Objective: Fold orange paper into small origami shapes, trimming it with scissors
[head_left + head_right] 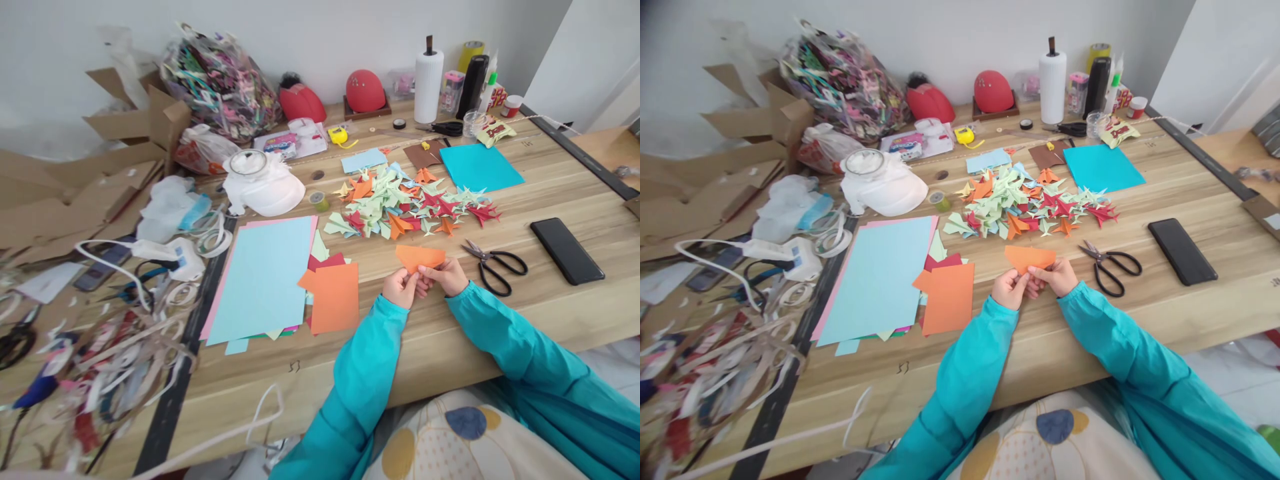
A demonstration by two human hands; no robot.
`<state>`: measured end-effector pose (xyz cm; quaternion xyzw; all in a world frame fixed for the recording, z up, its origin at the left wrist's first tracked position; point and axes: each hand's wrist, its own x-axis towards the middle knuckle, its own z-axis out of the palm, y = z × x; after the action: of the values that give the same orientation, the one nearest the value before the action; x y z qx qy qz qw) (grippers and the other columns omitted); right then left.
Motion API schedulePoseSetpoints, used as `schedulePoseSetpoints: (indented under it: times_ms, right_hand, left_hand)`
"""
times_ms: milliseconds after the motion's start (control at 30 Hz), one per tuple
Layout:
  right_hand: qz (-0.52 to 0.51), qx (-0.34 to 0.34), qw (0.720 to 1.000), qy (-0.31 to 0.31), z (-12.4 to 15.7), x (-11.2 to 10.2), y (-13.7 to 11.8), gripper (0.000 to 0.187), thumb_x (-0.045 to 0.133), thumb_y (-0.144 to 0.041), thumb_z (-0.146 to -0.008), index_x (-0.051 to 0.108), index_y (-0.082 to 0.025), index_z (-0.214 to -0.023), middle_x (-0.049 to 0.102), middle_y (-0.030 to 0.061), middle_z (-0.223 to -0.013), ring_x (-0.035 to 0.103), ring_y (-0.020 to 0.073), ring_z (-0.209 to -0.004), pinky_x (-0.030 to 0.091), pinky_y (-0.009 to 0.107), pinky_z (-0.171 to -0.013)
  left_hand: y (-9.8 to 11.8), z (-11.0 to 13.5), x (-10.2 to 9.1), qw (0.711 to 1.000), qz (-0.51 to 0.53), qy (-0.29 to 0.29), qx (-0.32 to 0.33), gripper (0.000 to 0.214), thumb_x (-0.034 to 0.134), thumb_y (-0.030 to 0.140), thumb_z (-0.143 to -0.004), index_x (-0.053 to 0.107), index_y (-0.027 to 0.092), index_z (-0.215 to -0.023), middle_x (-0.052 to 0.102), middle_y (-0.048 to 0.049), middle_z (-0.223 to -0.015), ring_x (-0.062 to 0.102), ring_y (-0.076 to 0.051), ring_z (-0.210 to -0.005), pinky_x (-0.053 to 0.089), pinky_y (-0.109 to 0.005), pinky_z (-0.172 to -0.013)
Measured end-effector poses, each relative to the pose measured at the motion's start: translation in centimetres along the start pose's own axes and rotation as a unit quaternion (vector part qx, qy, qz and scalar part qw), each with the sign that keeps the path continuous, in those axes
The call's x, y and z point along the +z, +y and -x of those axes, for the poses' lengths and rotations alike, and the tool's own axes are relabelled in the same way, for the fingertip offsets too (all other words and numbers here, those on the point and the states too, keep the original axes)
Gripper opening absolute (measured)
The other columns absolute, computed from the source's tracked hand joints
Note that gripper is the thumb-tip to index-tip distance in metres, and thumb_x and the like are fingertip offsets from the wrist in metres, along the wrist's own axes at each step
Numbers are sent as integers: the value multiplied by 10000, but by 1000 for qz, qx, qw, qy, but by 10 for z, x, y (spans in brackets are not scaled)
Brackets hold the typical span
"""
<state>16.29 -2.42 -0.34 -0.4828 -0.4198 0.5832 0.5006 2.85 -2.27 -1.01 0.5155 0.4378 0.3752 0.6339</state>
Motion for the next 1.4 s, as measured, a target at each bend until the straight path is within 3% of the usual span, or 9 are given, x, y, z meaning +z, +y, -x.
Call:
schedulePoseSetpoints:
  times_ms: [400, 600, 1167, 1267, 1400]
  right_hand:
    - [-9, 17, 1000, 15, -1, 0, -1, 491, 622, -585, -633, 611, -122, -472, 599, 36, -434, 511, 86, -347, 395, 200, -360]
    - [38, -16, 996, 85, 0, 0, -4, 458, 651, -558, -618, 612, -121, -485, 579, 20, -408, 468, 68, -314, 375, 189, -344]
    - [69, -31, 994, 80, 2, 0, -5, 665, 371, -693, -738, 531, -148, -391, 575, 68, -409, 486, 91, -325, 397, 220, -371]
    - [87, -40, 995, 39, 1, 0, -2, 604, 460, -687, -691, 543, -145, -437, 536, 32, -381, 458, 87, -317, 362, 216, -347]
    - [102, -80, 987, -96, 2, 3, 0, 471, 573, -510, -736, 488, -147, -448, 494, -12, -393, 437, 68, -349, 322, 199, -361]
  left_hand:
    - [0, 1, 0, 999, 32, 36, 10, 327, 598, 464, -697, 523, 153, -631, 629, -16, -514, 575, -132, -392, 501, -246, -406]
    - [0, 0, -1, 999, 31, 37, 6, 329, 598, 462, -697, 527, 143, -666, 653, -41, -552, 568, -125, -388, 489, -238, -392]
    - [4, 1, 0, 998, 57, 22, -3, 353, 609, 475, -688, 522, 134, -667, 653, -48, -549, 576, -129, -389, 489, -230, -387]
    - [3, 0, -1, 998, 57, 22, -8, 366, 610, 489, -684, 509, 138, -656, 653, -51, -552, 575, -134, -385, 491, -246, -394]
    - [3, -1, -2, 998, 56, -9, -2, 415, 603, 542, -667, 498, 142, -623, 634, -43, -523, 564, -130, -375, 485, -246, -387]
